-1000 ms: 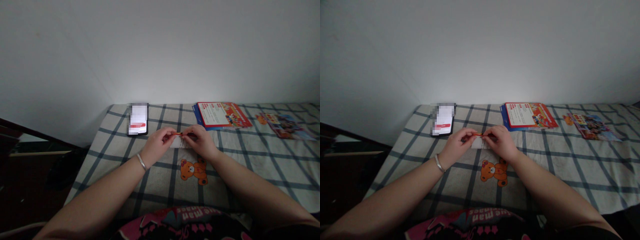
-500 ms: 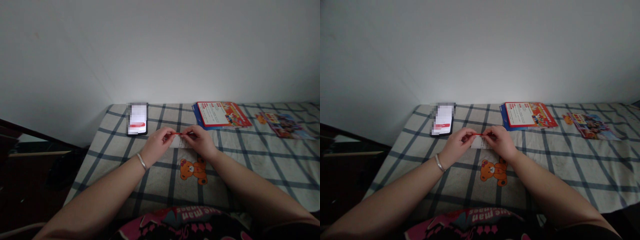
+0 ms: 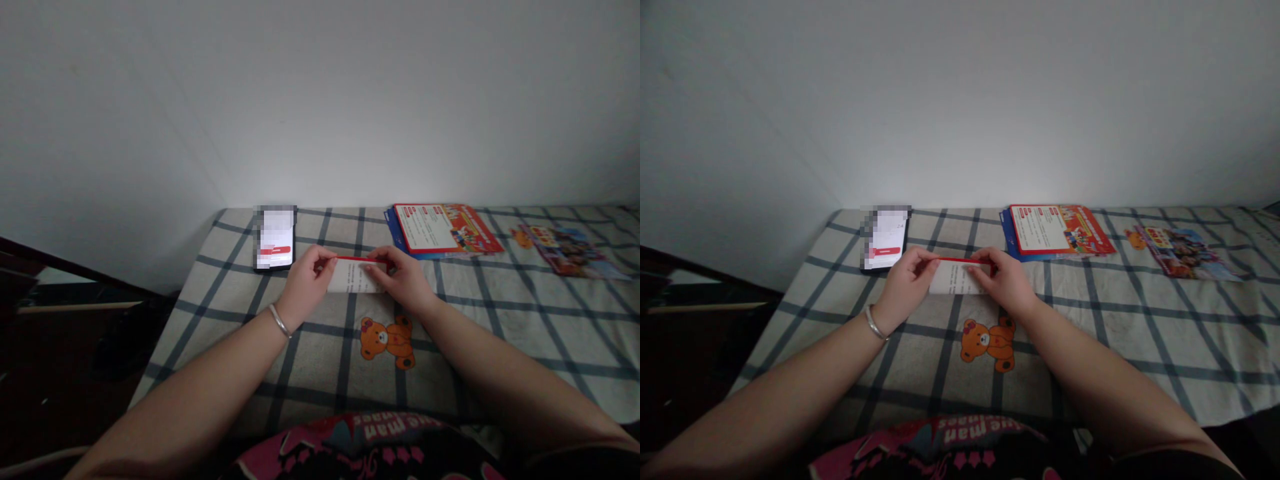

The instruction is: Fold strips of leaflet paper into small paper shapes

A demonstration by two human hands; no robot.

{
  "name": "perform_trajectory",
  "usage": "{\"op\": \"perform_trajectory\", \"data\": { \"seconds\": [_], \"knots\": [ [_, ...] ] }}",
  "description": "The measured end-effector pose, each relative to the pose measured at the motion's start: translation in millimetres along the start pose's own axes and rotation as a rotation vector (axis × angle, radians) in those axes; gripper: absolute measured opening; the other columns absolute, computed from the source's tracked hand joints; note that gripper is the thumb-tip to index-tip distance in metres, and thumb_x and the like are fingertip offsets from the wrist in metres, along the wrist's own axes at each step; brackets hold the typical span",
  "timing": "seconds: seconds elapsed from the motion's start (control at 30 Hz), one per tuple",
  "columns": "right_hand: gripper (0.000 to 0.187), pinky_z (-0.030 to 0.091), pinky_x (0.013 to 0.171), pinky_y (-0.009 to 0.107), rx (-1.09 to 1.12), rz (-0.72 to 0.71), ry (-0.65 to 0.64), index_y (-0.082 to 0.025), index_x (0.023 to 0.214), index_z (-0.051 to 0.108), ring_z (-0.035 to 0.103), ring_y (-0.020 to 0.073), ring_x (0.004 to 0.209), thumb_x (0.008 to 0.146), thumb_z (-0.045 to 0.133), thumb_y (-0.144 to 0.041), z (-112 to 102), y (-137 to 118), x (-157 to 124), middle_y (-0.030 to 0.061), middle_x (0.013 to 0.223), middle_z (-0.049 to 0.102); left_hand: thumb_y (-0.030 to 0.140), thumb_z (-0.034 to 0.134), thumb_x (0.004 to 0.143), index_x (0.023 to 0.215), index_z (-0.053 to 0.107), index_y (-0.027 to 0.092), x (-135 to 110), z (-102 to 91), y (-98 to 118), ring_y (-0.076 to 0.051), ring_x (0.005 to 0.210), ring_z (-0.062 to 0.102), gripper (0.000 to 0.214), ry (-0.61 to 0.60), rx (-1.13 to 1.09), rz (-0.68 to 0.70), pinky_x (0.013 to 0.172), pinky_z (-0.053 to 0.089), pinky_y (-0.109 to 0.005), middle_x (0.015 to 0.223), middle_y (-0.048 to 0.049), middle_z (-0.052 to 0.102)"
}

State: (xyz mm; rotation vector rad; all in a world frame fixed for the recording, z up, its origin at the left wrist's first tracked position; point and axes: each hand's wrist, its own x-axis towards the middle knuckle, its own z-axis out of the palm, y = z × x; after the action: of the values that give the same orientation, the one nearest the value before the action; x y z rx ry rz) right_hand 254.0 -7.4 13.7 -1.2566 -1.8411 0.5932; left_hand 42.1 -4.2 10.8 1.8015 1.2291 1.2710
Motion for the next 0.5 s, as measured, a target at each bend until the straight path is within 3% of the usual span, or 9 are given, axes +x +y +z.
{"op": "perform_trajectory", "data": {
  "seconds": [0.17, 0.5],
  "knots": [
    [0.022, 0.044, 0.050, 0.025, 0.046, 0.073, -0.005, -0.023, 0.097, 0.062, 0.054, 0.0123, 0.057, 0.084, 0.065, -0.041, 2.4, 4.1, -0.8, -0.0008, 0.072, 0.064, 0.021, 0.053, 0.092, 0.090, 0.052, 0.020, 0.9, -1.3, 0.8, -0.012, 0.070, 0.059, 0.002, 0.093, 0.014, 0.033, 0.063, 0.049, -0.025, 0.081, 0.0000, 0.060],
    [0.024, 0.050, 0.055, 0.028, 0.173, 0.108, 0.017, -0.022, 0.094, 0.060, 0.062, 0.0139, 0.063, 0.083, 0.066, -0.042, 4.5, 2.1, -1.6, 0.0011, 0.076, 0.068, 0.020, 0.051, 0.092, 0.092, 0.051, 0.021, -0.4, -1.2, 2.0, -0.012, 0.072, 0.060, 0.001, 0.099, 0.007, 0.042, 0.063, 0.050, -0.026, 0.083, -0.0005, 0.060]
  ]
}}
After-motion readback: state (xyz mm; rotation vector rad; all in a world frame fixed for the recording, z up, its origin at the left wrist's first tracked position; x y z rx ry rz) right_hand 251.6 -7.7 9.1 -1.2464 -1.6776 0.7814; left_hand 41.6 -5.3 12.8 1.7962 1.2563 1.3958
